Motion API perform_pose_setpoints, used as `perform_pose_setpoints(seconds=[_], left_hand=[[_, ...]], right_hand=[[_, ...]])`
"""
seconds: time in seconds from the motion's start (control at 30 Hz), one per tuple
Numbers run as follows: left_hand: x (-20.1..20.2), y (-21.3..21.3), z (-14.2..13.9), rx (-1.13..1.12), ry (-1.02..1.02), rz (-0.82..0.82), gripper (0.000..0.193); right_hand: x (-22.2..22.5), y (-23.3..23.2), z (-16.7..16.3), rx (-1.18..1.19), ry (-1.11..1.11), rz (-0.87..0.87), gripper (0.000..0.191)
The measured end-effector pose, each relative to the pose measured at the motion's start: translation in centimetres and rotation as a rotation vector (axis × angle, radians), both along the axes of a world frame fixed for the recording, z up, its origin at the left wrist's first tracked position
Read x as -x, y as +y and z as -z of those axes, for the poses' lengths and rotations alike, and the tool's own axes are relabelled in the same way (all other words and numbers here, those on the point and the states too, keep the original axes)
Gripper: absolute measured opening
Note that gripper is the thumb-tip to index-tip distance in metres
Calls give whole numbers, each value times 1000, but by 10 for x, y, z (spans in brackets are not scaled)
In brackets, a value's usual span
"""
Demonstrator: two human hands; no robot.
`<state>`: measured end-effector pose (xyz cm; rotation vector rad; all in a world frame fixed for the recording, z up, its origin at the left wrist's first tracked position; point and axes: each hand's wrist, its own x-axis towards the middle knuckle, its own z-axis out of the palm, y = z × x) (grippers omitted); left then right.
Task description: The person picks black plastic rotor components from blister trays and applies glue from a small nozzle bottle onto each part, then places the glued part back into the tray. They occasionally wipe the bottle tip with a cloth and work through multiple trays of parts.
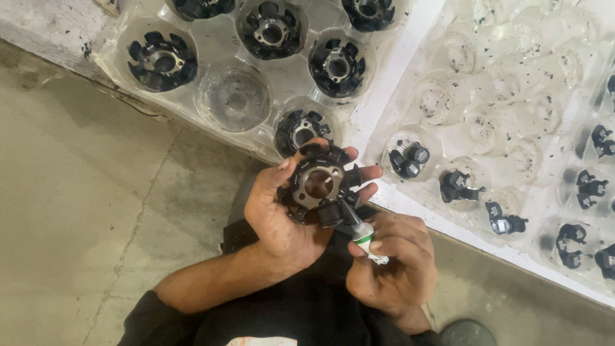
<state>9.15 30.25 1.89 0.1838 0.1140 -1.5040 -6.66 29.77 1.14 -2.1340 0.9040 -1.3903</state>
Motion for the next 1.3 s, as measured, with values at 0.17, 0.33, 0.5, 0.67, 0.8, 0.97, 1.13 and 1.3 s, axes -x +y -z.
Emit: perform_pose_setpoints(seconds=[0.17,0.33,0.5,0.67,0.8,0.97,1.13,1.3], left_hand=[[1,0,3,-34,29,24,46],[0,-2,5,-46,1,37,47],[0,-5,6,-42,6,53,48],[1,-5,7,-30,-8,75,48],[3,-6,9,-83,65,136,50],[4,-7,8,-105,170,186,52],[2,-8,9,-57,124,142,55],[-46,-33,24,258,-315,-212,52]], right_hand=[[1,2,-2,-13,34,15,30],[-3,5,-1,-45,-41,42,28],[-1,2,3,-115,-181,-12,26],[5,2,7,-202,-266,-63,26],[8,3,7,-240,-280,-77,27],[10,3,5,-288,-241,-86,25],[9,9,4,-320,-318,-93,27],[11,11,7,-203,-390,-118,29]])
